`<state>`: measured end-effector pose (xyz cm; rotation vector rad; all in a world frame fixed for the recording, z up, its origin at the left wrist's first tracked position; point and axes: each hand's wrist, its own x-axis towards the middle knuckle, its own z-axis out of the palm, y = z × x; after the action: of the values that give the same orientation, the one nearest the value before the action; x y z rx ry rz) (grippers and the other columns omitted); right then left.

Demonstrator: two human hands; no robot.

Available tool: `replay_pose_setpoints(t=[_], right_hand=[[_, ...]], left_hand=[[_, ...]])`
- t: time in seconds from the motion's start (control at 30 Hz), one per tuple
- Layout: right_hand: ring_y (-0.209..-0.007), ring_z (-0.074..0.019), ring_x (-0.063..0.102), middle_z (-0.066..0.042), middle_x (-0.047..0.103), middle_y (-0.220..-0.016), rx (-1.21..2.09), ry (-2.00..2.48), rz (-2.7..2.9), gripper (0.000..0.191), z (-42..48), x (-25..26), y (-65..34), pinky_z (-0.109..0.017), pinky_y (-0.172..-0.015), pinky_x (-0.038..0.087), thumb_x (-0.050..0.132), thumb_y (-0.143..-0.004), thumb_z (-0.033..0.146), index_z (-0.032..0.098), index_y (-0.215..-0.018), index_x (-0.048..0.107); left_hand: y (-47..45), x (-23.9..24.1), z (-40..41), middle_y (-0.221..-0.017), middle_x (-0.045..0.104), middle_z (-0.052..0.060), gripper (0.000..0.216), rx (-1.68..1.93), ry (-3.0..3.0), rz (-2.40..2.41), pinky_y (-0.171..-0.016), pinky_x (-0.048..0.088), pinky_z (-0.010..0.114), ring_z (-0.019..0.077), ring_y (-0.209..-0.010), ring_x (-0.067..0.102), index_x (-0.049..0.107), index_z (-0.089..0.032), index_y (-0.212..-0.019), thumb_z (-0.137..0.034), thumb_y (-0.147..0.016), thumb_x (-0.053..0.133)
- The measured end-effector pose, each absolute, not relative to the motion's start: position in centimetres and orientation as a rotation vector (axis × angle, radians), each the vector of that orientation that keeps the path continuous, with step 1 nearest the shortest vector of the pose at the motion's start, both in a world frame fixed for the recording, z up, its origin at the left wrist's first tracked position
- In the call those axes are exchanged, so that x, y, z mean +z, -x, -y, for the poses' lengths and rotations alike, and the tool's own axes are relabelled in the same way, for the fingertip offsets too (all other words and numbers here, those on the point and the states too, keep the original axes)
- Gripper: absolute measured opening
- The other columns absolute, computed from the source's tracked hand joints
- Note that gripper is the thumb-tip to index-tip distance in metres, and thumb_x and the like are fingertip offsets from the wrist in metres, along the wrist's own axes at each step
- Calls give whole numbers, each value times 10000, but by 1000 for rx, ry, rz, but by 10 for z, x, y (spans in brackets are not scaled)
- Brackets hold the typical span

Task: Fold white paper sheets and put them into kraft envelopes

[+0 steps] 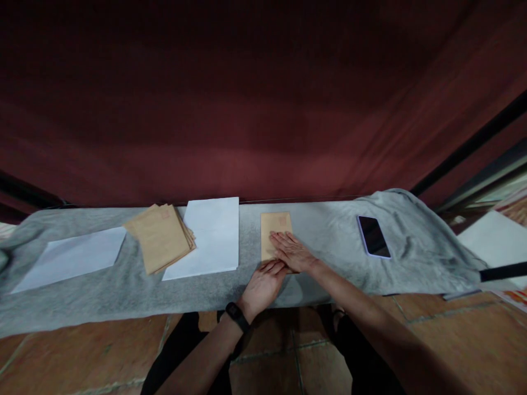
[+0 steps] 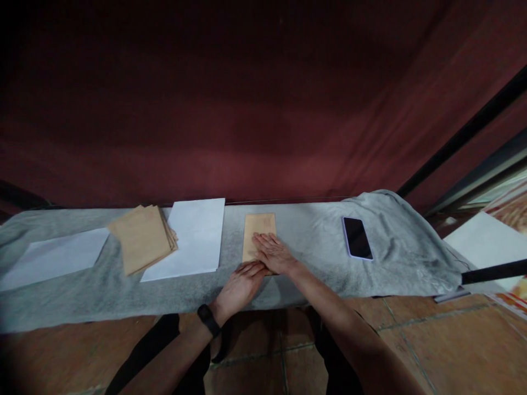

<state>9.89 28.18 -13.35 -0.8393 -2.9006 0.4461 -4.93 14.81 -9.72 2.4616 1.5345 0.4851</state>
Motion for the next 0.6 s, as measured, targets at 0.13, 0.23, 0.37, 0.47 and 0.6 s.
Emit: replay_pose_setpoints(t=[0.13, 0.23, 0.37, 0.47, 0.6], right_hand=[[-1571, -166, 227, -41, 268, -1692, 625, 835, 2869, 563, -264, -128, -112, -439, -1313, 171, 171, -1112, 420, 215, -1621, 301], [-1563, -162, 253, -44, 299, -1680, 741, 818, 2839, 571, -251, -126, -125, -431, -1315, 171, 167, -1114, 439, 204, -1599, 355], [-1532, -178, 340, -67, 386, -1641, 786, 785, 2758, 555, -238, -130, -146, -435, -1295, 241, 309, -1100, 476, 205, -1575, 407], [-1466, -207, 459, -71, 504, -1566, 741, 752, 2653, 469, -232, -137, -159, -471, -1246, 342, 472, -1067, 419, 256, -1504, 522], [-1302, -217, 630, -62, 683, -1380, 704, 735, 2451, 315, -228, -146, -167, -470, -1123, 492, 547, -1032, 272, 273, -1306, 702]], left_hand=[[54, -98, -151, -1183, 727, 69, 223, 531, -2418, -1524, -1066, 505, 378, 215, -1166, 652, 691, -212, -1154, -164, -998, 538], [59, -100, -155, -1177, 741, 55, 224, 578, -2345, -1504, -1049, 522, 358, 203, -1157, 665, 712, -212, -1116, -181, -1017, 514], [64, -103, -157, -1225, 742, 48, 228, 640, -2270, -1466, -1056, 529, 348, 197, -1192, 666, 723, -210, -1121, -179, -1012, 526], [65, -107, -157, -1270, 731, 33, 260, 679, -2242, -1457, -1082, 521, 366, 194, -1212, 661, 711, -237, -1189, -177, -1006, 536], [65, -108, -156, -1250, 733, 45, 241, 707, -2196, -1508, -1062, 542, 385, 210, -1186, 675, 720, -239, -1157, -170, -986, 565]])
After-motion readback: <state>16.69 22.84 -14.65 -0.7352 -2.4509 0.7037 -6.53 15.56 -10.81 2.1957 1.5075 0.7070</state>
